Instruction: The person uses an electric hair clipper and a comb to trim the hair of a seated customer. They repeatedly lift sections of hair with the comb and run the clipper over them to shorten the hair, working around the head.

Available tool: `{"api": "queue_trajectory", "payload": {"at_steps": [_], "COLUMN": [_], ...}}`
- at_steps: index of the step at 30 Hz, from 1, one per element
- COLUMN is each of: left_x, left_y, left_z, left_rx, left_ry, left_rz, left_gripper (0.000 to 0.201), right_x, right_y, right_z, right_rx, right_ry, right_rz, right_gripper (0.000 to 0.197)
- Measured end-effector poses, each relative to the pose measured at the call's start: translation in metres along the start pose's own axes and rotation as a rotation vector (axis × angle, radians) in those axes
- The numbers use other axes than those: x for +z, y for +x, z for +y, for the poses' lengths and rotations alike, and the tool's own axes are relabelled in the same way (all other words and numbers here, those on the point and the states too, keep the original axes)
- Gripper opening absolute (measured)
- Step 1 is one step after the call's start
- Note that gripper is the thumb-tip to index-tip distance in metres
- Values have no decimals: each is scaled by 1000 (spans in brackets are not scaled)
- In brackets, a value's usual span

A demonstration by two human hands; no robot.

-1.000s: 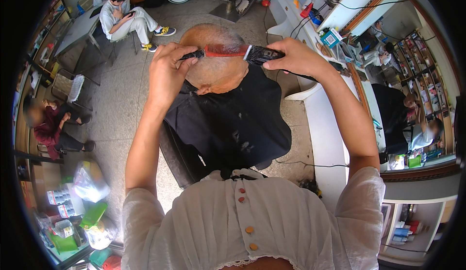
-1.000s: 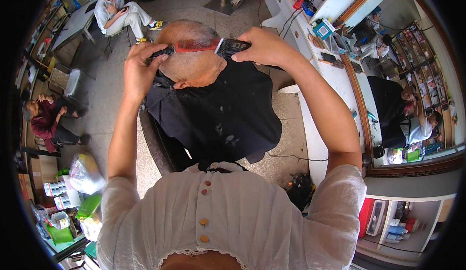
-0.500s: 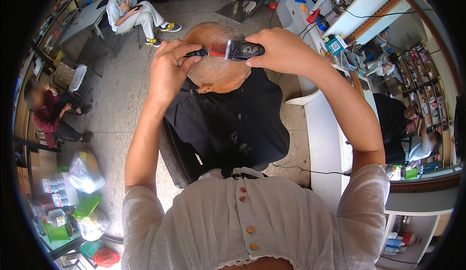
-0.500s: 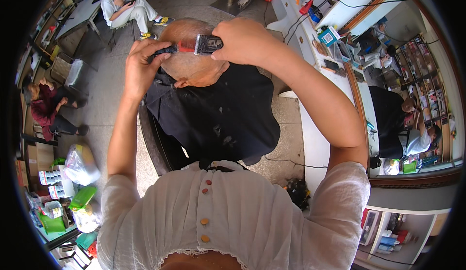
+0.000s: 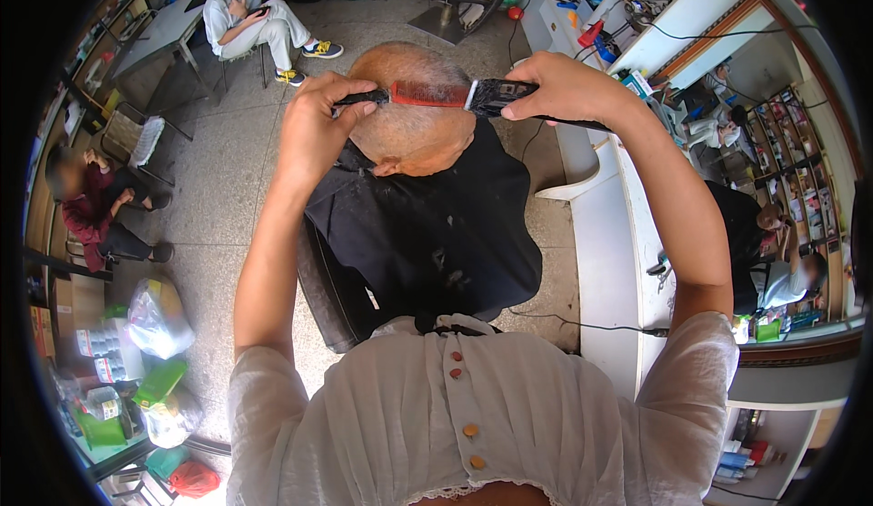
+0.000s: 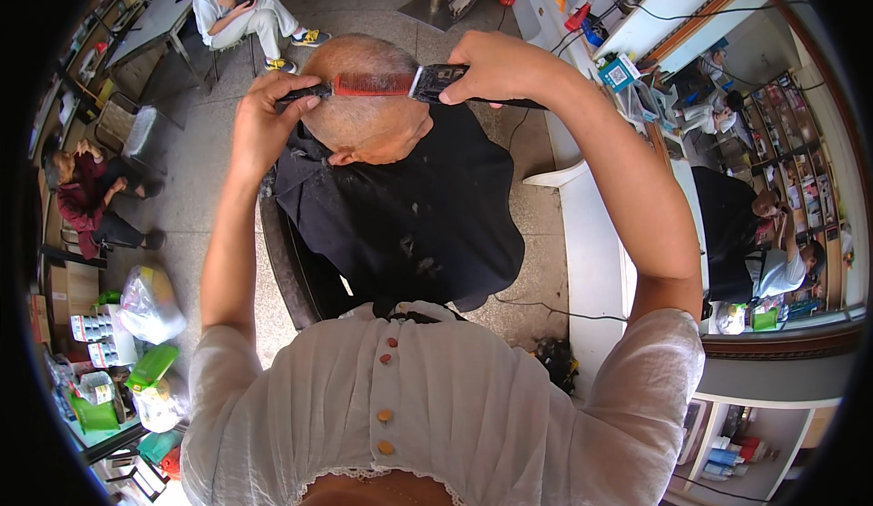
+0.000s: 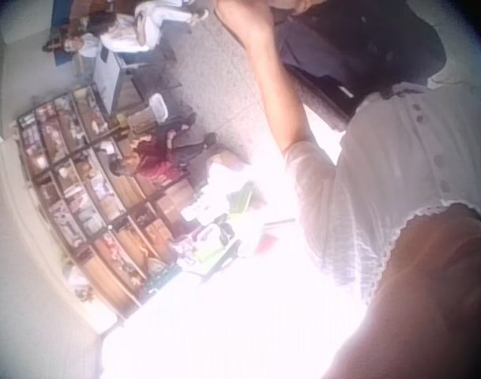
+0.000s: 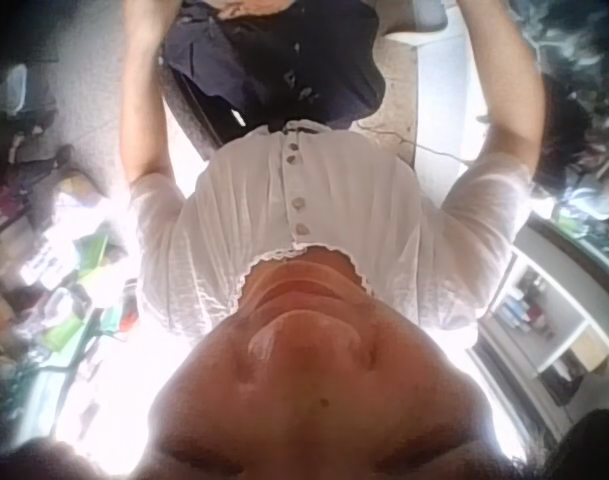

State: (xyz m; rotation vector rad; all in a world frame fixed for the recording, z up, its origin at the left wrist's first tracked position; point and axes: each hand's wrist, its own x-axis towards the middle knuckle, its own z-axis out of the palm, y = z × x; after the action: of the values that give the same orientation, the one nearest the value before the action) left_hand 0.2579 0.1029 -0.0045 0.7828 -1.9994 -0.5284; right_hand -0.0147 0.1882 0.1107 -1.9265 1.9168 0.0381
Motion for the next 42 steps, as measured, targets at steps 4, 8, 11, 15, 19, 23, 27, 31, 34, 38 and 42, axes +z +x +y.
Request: {"api": "queue_trajectory", "payload": {"at_steps": [4,8,11,15,19,23,27,31,34,38,42], "left_x": [3,4,3,-4,-7,-5,-3,0,0,-5,-2], "left_y": [1,2,4,1,4,10,13,15,12,2,-19], "left_z": [-2,-2,4,-5,-12,-10,-13,-14,-10,-18,12], "left_rx": [35,40,0,-30,-104,-102,-51,-10,-17,-218,-247], "left_ry": [7,-2,25,-91,-241,-170,-63,-66,-76,-153,-41], "left_rz": [51,53,11,-95,-144,-60,-9,-3,54,172,-43], "left_gripper": [27,27,27,26,25,26,27,27,24,20,22], "right_x": [-3,-3,-5,-10,-21,-27,-24,-20,-15,-13,8], "right_y": [7,11,16,15,12,10,21,33,34,16,-15], "right_z": [-18,-42,-54,-49,-21,-22,-39,-54,-55,-30,4], "right_rx": [-47,-57,-74,-109,-5,49,13,-47,-122,-245,-175], "right_ry": [-51,-84,-173,-90,-24,-44,-70,-69,-65,164,574], "right_rz": [13,52,73,42,-29,-71,-60,-32,25,168,257], "right_gripper": [34,32,34,36,34,33,33,34,34,38,31]}}
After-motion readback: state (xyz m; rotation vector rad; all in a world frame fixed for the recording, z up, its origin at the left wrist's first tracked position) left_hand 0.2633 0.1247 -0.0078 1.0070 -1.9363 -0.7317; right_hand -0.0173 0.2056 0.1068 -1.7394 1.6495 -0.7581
